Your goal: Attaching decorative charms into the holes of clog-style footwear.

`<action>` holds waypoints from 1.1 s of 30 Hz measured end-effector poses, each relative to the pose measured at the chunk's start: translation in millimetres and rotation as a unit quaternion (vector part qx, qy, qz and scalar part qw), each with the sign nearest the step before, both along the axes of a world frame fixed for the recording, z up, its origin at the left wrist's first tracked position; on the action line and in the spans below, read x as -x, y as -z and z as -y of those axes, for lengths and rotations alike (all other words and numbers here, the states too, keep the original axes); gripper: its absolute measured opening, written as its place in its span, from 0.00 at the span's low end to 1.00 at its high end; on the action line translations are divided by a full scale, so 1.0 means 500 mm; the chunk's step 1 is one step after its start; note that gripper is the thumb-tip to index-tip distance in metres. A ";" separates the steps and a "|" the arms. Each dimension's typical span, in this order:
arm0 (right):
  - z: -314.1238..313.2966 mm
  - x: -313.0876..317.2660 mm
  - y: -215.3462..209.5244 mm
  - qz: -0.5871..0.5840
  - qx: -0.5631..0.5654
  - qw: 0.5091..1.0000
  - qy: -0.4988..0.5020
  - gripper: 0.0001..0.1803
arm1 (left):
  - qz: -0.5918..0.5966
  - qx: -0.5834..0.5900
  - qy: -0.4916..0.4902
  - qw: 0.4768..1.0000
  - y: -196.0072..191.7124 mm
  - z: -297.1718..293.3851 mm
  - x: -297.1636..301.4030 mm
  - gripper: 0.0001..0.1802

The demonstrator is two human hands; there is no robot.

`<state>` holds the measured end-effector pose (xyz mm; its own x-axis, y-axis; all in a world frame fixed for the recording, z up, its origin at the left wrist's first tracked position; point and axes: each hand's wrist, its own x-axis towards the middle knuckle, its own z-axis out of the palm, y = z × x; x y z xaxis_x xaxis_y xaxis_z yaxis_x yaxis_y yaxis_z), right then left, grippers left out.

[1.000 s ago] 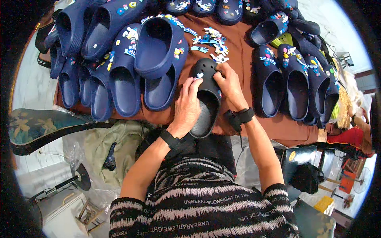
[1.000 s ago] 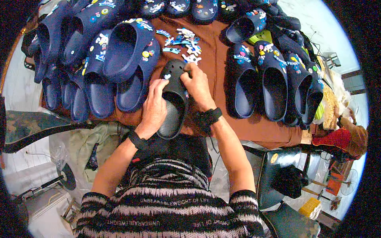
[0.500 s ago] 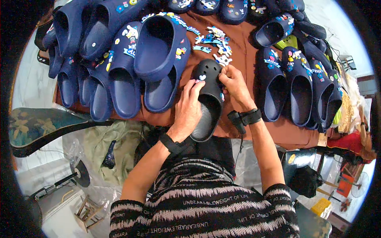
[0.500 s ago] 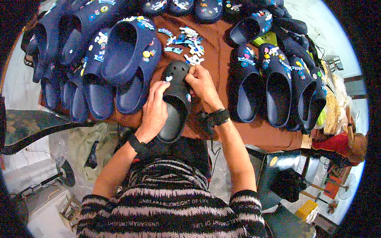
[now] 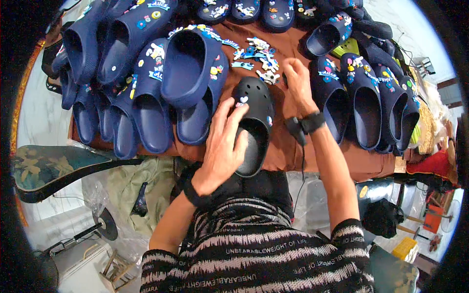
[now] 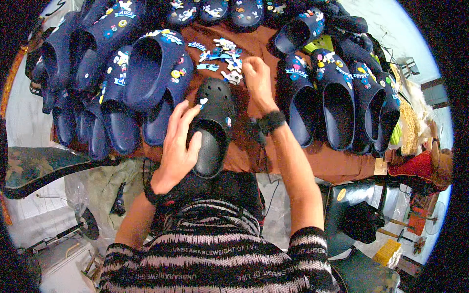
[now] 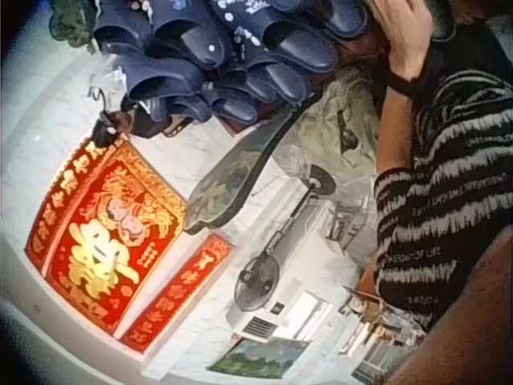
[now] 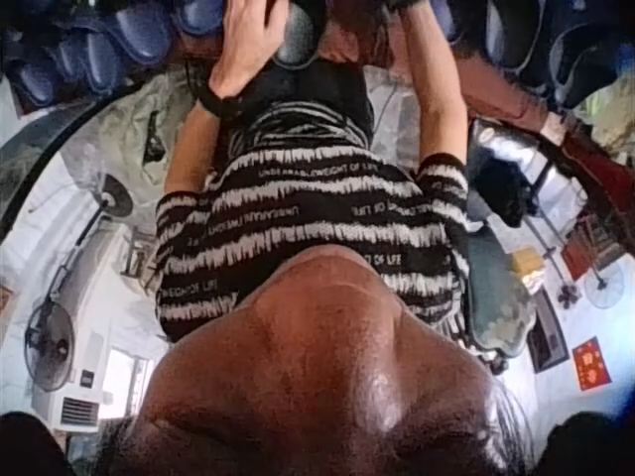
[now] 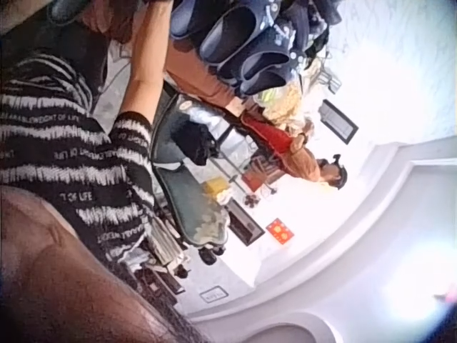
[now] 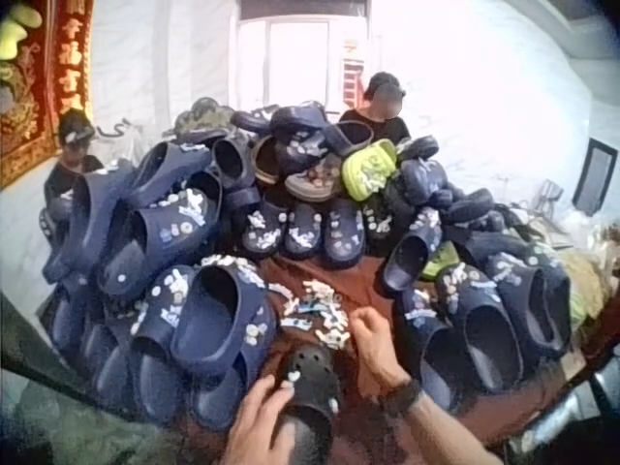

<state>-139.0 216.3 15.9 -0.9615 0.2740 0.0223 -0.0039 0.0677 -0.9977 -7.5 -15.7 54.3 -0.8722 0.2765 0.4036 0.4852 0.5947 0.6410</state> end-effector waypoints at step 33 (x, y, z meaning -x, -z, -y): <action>0.081 -0.036 -0.041 -0.168 -0.435 0.778 -0.421 0.11 | 0.046 -0.051 -0.006 0.998 0.095 -0.017 0.021 0.32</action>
<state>-120.9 176.0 36.4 -0.6912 -0.7096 0.1366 -0.6635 0.5482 -0.5092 -18.2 -7.1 6.6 -0.9099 0.2281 0.3464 0.4145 0.5297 0.7400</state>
